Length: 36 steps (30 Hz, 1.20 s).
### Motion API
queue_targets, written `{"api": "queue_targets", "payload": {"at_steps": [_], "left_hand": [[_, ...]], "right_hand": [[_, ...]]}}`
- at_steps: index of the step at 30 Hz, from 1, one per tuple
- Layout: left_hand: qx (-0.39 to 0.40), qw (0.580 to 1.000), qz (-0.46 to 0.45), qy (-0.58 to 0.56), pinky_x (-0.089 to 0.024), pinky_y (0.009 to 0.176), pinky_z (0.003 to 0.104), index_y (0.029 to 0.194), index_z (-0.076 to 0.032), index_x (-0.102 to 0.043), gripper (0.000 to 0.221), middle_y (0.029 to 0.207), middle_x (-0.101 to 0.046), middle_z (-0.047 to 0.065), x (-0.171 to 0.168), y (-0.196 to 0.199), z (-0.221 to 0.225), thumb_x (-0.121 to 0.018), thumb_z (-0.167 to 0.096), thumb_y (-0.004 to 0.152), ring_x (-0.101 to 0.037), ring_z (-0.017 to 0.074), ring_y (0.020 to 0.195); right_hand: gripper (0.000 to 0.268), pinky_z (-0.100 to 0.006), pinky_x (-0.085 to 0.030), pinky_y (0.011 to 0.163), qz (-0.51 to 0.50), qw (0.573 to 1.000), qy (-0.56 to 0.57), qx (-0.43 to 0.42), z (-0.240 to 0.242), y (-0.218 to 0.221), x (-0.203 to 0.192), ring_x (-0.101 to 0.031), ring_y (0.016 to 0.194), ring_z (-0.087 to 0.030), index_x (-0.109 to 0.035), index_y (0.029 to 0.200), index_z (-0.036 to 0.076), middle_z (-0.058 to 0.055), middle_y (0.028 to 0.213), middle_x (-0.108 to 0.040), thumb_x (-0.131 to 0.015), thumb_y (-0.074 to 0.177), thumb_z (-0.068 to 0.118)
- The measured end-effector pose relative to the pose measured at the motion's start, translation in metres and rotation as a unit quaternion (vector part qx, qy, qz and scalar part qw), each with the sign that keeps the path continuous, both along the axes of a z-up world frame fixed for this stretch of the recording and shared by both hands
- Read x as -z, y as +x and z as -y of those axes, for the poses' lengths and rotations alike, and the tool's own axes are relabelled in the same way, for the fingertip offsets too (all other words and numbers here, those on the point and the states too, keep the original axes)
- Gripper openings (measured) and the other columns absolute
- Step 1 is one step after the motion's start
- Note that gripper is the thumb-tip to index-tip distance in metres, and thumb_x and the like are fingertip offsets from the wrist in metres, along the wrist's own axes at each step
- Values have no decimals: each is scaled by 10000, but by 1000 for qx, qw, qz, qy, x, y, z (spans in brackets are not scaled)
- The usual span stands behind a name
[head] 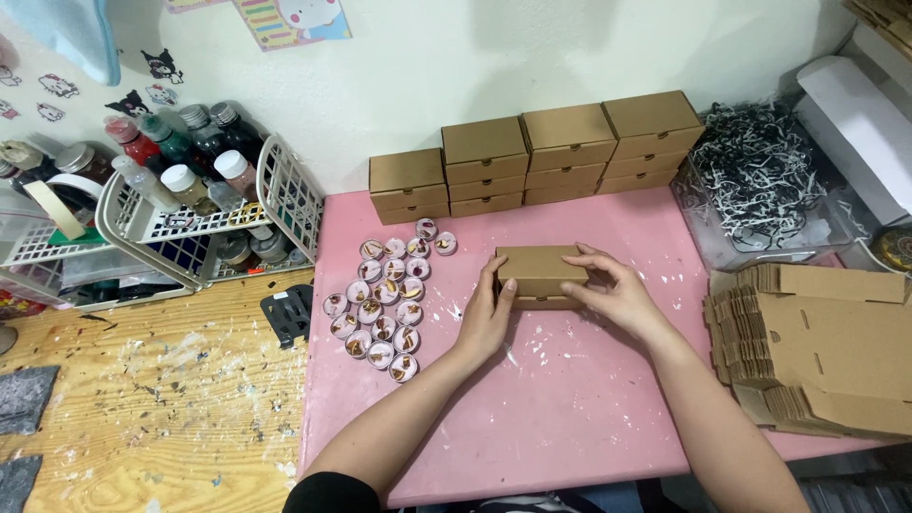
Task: Assembling small cardboard boxes and filling them with shredded paper and small items.
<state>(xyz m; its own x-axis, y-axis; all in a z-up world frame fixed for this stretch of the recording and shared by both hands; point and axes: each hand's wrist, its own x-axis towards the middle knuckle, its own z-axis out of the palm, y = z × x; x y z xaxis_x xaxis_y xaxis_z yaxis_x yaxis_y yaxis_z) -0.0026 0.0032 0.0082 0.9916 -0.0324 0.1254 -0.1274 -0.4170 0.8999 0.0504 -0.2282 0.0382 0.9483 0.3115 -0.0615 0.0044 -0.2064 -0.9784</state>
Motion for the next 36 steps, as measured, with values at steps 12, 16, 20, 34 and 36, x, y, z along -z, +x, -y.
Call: {"api": "queue_targets", "payload": {"at_steps": [12,16,20,34,36], "left_hand": [[0,998,-14,-64,-330,1194,474,1544,-66,-241,533,1555,-384,289,19,6,0,-336,-326,1088,-377,415,1474],[-4,998,7,-69,-319,1207,455,1573,-44,-170,567,1587,-354,283,21,6,0,-376,-243,1083,-364,402,1495],[-3,999,17,-46,-315,1216,448,1608,-74,-155,582,1612,-346,281,15,3,-1,-394,-192,1091,-354,391,1511],[4,982,94,-165,-300,1237,429,1628,-110,-137,655,1670,-274,229,21,11,2,-450,-53,1055,-297,335,1553],[-33,975,6,-218,-374,1199,413,1602,-137,-120,658,1649,-96,172,22,17,2,-488,-139,1057,-333,312,1492]], "right_hand": [[796,-415,-388,1157,-3,999,26,40,4,10,25,-373,1466,-316,-282,1524,107,-210,1584,-348,-710,852,98],[754,-398,-406,1170,-24,999,7,34,13,20,49,-425,1456,-306,-339,1508,-4,-219,1556,-420,-725,867,87],[666,-379,-407,1184,-26,999,25,13,8,14,36,-474,1450,-283,-431,1523,36,-192,1553,-501,-674,904,66],[635,-372,-441,1143,-51,987,149,27,1,11,28,-488,1402,-248,-426,1546,142,-156,1538,-491,-611,943,65],[564,-379,-496,1094,-37,986,156,46,-1,10,26,-566,1316,-242,-494,1505,77,-177,1452,-582,-631,960,119]]}}
